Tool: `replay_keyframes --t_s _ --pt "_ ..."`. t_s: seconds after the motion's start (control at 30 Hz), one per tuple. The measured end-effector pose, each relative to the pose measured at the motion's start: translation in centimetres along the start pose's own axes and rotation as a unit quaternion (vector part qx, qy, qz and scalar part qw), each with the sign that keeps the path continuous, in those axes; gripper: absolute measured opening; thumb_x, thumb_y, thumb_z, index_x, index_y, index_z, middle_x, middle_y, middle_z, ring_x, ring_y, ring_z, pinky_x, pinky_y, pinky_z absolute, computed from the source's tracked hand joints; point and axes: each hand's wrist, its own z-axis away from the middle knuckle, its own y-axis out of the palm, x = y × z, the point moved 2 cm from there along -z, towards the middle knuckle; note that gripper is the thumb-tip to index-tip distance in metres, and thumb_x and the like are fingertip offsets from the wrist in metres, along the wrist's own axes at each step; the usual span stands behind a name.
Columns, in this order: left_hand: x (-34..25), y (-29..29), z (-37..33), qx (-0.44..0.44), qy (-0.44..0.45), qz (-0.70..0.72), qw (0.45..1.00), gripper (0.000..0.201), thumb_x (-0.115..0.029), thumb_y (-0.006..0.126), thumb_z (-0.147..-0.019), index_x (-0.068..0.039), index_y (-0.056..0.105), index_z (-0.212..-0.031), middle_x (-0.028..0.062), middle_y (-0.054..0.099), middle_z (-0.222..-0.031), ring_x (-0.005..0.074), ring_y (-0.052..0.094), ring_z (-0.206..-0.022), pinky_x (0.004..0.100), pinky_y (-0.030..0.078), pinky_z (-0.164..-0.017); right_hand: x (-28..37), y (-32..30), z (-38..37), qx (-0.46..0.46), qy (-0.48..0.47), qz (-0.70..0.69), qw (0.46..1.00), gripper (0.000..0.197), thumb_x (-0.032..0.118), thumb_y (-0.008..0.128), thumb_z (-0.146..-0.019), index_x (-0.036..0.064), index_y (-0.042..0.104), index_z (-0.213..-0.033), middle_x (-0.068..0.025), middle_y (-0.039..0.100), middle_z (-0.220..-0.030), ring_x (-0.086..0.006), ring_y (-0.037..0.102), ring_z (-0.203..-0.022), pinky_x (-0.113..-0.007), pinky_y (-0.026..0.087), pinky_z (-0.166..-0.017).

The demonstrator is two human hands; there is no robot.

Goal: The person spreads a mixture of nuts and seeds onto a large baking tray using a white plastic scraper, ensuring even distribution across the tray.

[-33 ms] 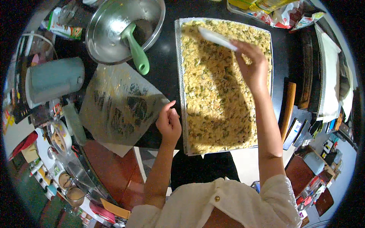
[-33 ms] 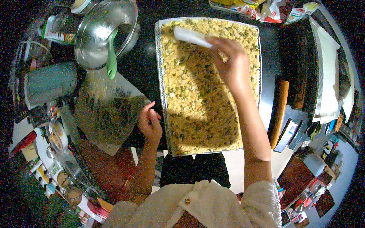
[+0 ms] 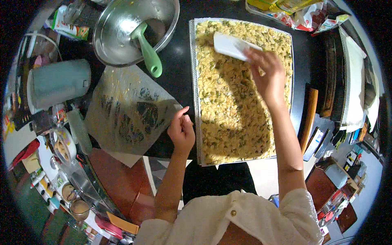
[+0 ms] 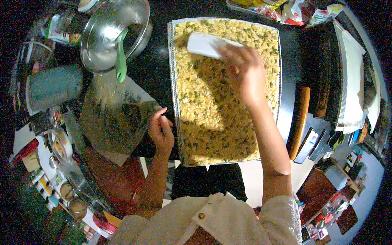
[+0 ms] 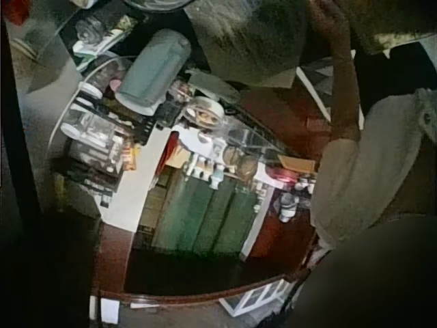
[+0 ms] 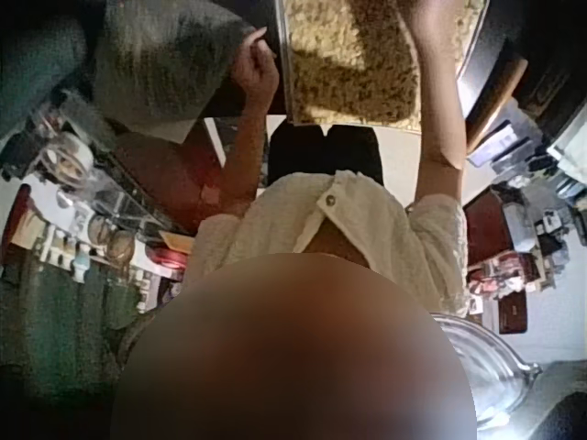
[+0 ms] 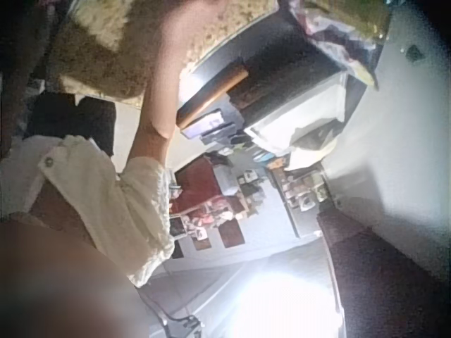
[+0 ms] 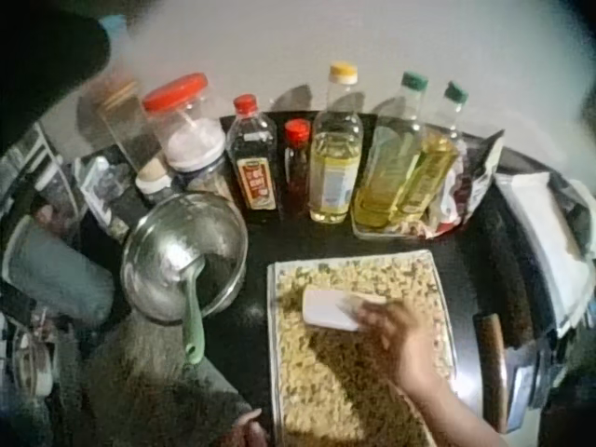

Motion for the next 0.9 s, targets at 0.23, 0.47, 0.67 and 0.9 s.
replay_keyframes --t_s 0.23,0.47,0.67,0.9 --pt "0.1 0.2 0.0 -0.011 0.007 0.017 1.0 0.02 -0.008 0.051 -0.091 -0.003 0.06 -0.108 -0.0035 0.039 -0.054 0.0043 0.032 -0.046 0.0223 0.026 -0.043 2.6 -1.2 6.1 0.04 -0.03 0.01 0.999 0.048 -0.002 0.065 -0.069 0.0174 0.065 -0.113 -0.0051 0.064 -0.11 -0.025 0.058 -0.095 -0.037 0.044 -0.082" --pt "-0.4 0.2 0.0 0.027 -0.056 0.016 0.998 0.022 -0.008 0.042 -0.094 0.0 0.057 -0.109 0.0013 0.049 -0.063 0.0076 0.046 -0.055 0.022 0.038 -0.051 1.2 0.3 5.5 0.042 -0.05 0.068 0.996 0.05 0.009 0.062 -0.075 0.0232 0.059 -0.123 0.0003 0.059 -0.119 -0.0231 0.053 -0.1 -0.038 0.039 -0.088" --pt "0.2 0.2 0.2 0.002 -0.076 0.076 0.994 0.021 -0.006 0.047 -0.092 0.0 0.06 -0.108 0.0008 0.052 -0.062 0.0073 0.048 -0.052 0.0213 0.038 -0.049 5.4 -3.3 14.9 0.146 -0.061 0.01 0.987 0.042 0.015 0.059 -0.077 0.0207 0.062 -0.119 -0.0002 0.06 -0.117 -0.021 0.055 -0.102 -0.039 0.039 -0.086" --pt "0.2 0.4 0.1 -0.003 -0.03 0.11 0.993 0.022 0.001 0.043 -0.093 0.003 0.056 -0.111 -0.0005 0.046 -0.064 0.0056 0.044 -0.055 0.0186 0.037 -0.052 4.4 -3.7 11.8 0.086 -0.043 0.027 0.995 0.049 0.016 0.063 -0.073 0.0206 0.059 -0.122 -0.0009 0.059 -0.121 -0.0222 0.054 -0.102 -0.04 0.037 -0.086"
